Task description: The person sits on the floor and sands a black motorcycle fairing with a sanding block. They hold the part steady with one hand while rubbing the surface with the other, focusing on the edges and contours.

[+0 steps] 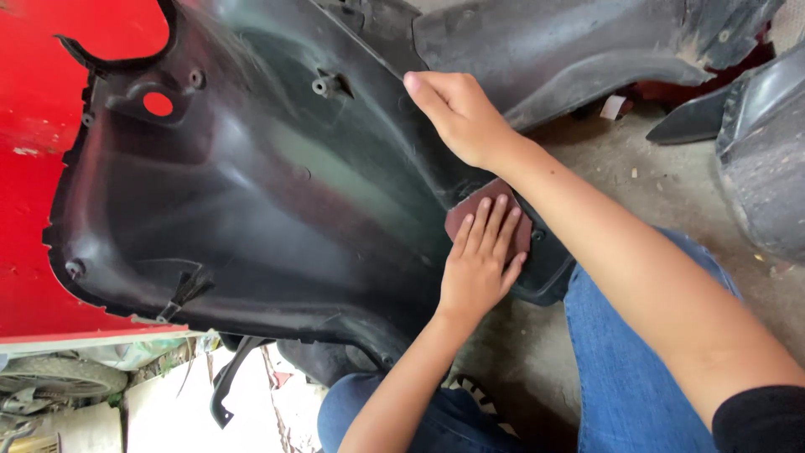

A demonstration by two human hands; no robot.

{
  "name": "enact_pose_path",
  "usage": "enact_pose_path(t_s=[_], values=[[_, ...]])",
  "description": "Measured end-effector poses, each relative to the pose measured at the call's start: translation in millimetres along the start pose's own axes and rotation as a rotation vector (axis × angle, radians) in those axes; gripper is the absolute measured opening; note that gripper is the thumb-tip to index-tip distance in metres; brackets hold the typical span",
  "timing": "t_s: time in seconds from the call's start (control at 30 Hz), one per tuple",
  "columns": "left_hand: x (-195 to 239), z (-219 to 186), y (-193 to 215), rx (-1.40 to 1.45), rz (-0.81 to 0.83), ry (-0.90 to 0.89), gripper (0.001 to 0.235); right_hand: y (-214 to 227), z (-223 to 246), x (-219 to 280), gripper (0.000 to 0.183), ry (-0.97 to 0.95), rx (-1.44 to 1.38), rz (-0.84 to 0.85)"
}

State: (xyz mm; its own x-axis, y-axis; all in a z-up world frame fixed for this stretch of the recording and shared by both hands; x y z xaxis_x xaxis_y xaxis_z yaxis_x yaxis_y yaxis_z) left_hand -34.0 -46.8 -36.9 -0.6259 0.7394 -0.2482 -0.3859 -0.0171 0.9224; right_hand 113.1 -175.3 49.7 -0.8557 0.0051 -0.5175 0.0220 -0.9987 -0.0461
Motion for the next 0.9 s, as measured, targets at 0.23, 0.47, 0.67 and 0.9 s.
enact_pose_path(t_s=[0.23,0.47,0.67,0.9], values=[[-25,34,12,-0.073,-0.04,0.151,0.063,5,14,-1,0.053,0.202,0.184,0.01],[-16,-9,3,0.058,0.016,0.057,0.066,6,16,4,0.052,0.161,0.17,-0.007],[-12,24,3,-0.01,-0.01,-0.001,0.057,6,16,5,0.051,0.159,0.182,-0.012],[-18,14,-5,-0.091,0.056,-0.06,0.062,5,17,7,0.048,0.176,0.194,-0.033]])
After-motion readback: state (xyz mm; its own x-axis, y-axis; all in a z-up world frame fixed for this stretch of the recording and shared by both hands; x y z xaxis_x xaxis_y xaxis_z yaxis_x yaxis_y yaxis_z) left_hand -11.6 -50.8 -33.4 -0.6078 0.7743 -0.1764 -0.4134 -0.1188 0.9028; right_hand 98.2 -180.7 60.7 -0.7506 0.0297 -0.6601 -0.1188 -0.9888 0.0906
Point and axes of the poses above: each hand's wrist, its own x-axis away from the middle knuckle, its own y-axis out of the back of the hand, z = x × y, the point moved 3 cm from there along -x, towards the middle knuckle, and after that the axes turned 8 degrees about -x, right-handed, at the moved point
